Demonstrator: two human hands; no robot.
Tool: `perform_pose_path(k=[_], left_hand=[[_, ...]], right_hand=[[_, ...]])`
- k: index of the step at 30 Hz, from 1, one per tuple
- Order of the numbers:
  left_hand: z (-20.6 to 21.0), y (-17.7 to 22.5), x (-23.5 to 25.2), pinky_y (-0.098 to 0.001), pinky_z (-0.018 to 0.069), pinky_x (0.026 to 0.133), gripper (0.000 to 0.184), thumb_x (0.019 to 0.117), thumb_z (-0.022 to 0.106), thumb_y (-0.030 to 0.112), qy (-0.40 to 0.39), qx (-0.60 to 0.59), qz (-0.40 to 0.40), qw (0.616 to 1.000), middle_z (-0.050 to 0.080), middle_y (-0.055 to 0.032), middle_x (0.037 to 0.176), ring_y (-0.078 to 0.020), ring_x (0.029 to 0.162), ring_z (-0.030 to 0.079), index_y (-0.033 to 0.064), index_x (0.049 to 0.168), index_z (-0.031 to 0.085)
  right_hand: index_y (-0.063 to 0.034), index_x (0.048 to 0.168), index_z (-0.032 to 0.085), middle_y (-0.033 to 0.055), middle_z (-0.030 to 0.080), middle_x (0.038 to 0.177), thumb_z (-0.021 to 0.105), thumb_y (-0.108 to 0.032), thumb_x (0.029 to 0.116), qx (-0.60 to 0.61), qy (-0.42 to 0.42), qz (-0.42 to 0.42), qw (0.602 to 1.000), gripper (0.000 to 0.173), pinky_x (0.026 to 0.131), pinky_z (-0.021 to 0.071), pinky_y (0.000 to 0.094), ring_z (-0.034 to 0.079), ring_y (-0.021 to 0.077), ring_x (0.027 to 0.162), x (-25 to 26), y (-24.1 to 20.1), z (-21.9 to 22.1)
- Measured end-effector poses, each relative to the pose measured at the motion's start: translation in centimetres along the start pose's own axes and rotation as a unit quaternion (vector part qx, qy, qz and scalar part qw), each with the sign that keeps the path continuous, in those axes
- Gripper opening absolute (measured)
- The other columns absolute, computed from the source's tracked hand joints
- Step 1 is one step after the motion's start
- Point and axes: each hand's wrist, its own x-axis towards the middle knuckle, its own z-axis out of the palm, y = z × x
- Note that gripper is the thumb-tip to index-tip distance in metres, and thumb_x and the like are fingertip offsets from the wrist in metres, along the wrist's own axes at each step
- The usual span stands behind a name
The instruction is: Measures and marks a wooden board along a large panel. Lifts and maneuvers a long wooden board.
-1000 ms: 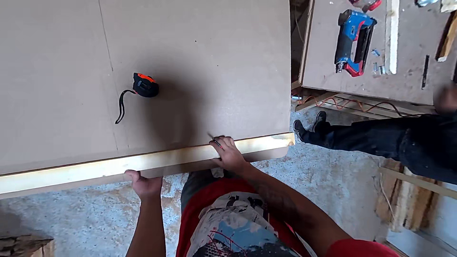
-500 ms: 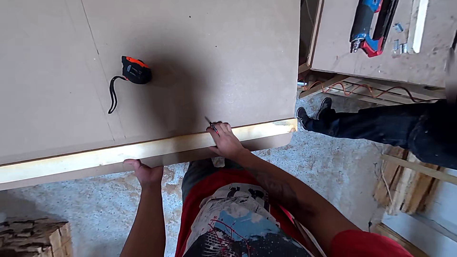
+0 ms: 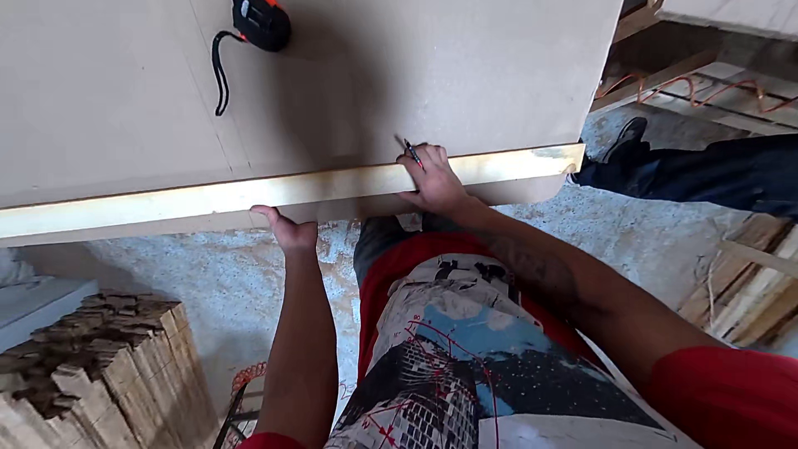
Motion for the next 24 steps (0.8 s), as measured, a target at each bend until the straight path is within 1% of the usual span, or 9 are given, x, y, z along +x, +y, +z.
perform_pose_path(k=[3,6,9,12,14,18,19,21,24], left_hand=[[0.5,-1.1,-0.6,-0.0605,0.0449,0.111,0.08,0.0986,0.016,0.077,0.03,0.049,0.003,0.998,0.056,-0.0069,0.147,-0.0261,0.138,0.052,0.0228,0.153,0.039],[0.1,-0.9,-0.8,-0.0555,0.0493,0.107,0.077,0.0982,0.027,0.077,0.051,0.079,0.02,0.995,0.058,-0.005,0.145,-0.0237,0.133,0.055,0.0241,0.153,0.039],[-0.3,-0.2,-0.2,-0.0557,0.0511,0.104,0.077,0.0969,0.031,0.078,0.103,0.012,-0.007,0.995,0.063,-0.007,0.139,-0.0255,0.129,0.059,0.0224,0.148,0.047],[-0.9,-0.3,0.2,-0.0553,0.0488,0.107,0.077,0.0974,0.031,0.077,0.087,-0.01,-0.023,0.996,0.061,-0.0073,0.141,-0.0257,0.132,0.057,0.0225,0.149,0.047],[-0.9,0.1,-0.5,-0.0502,0.0486,0.108,0.072,0.0985,0.032,0.076,0.064,0.004,-0.023,0.998,0.06,-0.0031,0.142,-0.0213,0.132,0.056,0.0259,0.148,0.047],[-1.1,0.8,-0.8,-0.0475,0.0499,0.107,0.067,0.0976,0.044,0.072,0.076,-0.016,-0.037,0.996,0.061,-0.0021,0.141,-0.02,0.13,0.058,0.0264,0.146,0.05],[-1.4,0.9,-0.4,-0.0487,0.0502,0.107,0.064,0.0983,0.05,0.066,0.099,-0.032,-0.036,0.994,0.062,-0.0042,0.14,-0.0219,0.129,0.059,0.0238,0.145,0.051],[-2.3,1.5,0.6,-0.0499,0.0505,0.107,0.057,0.1001,0.057,0.056,0.134,-0.062,-0.02,0.989,0.063,-0.0067,0.138,-0.0239,0.128,0.06,0.0199,0.144,0.052],[-3.3,3.2,1.9,-0.0516,0.0503,0.107,0.053,0.1037,0.05,0.055,0.138,-0.095,-0.004,0.986,0.063,-0.0073,0.138,-0.0249,0.128,0.06,0.0203,0.144,0.052]], right_hand=[[-0.009,0.134,0.062,0.0202,0.061,0.132,0.077,-0.05,0.0848,0.019,-0.022,0.014,0.999,0.065,0.108,0.0416,0.057,0.055,0.0402,0.126,-0.9,0.4,-0.9],[-0.0088,0.141,0.058,0.0264,0.055,0.142,0.079,-0.046,0.0841,0.051,-0.053,0.026,0.997,0.071,0.111,0.0379,0.0652,0.05,0.0478,0.133,-0.3,0.0,-1.6],[-0.0022,0.134,0.059,0.032,0.055,0.136,0.078,-0.046,0.0788,0.055,-0.067,0.028,0.996,0.073,0.102,0.0394,0.0725,0.05,0.0559,0.126,1.0,-0.6,-1.2],[0.0002,0.128,0.061,0.0348,0.056,0.13,0.072,-0.055,0.0755,0.029,-0.06,0.036,0.997,0.077,0.096,0.0381,0.0761,0.052,0.0605,0.119,1.8,-1.3,-1.2],[0.0006,0.128,0.062,0.0349,0.058,0.129,0.068,-0.06,0.0791,0.011,-0.05,0.023,0.998,0.078,0.095,0.0374,0.0762,0.052,0.061,0.118,2.9,-3.3,-1.0],[-0.0025,0.144,0.053,0.0333,0.055,0.136,0.067,-0.061,0.081,0.006,-0.084,-0.007,0.996,0.087,0.098,0.0394,0.0731,0.052,0.0581,0.122,7.0,-7.9,1.3],[-0.0033,0.142,0.055,0.0322,0.056,0.135,0.069,-0.059,0.0811,0.005,-0.094,-0.012,0.995,0.084,0.097,0.0415,0.0714,0.053,0.0565,0.122,7.8,-8.4,2.1],[-0.001,0.129,0.064,0.0312,0.061,0.124,0.071,-0.058,0.0817,-0.007,-0.085,-0.034,0.996,0.075,0.092,0.0472,0.0683,0.059,0.054,0.114,8.6,-8.6,3.4],[-0.0033,0.124,0.068,0.028,0.066,0.118,0.06,-0.068,0.0837,-0.044,-0.054,-0.041,0.997,0.077,0.091,0.0504,0.0637,0.063,0.0496,0.11,7.8,-8.0,3.3]])
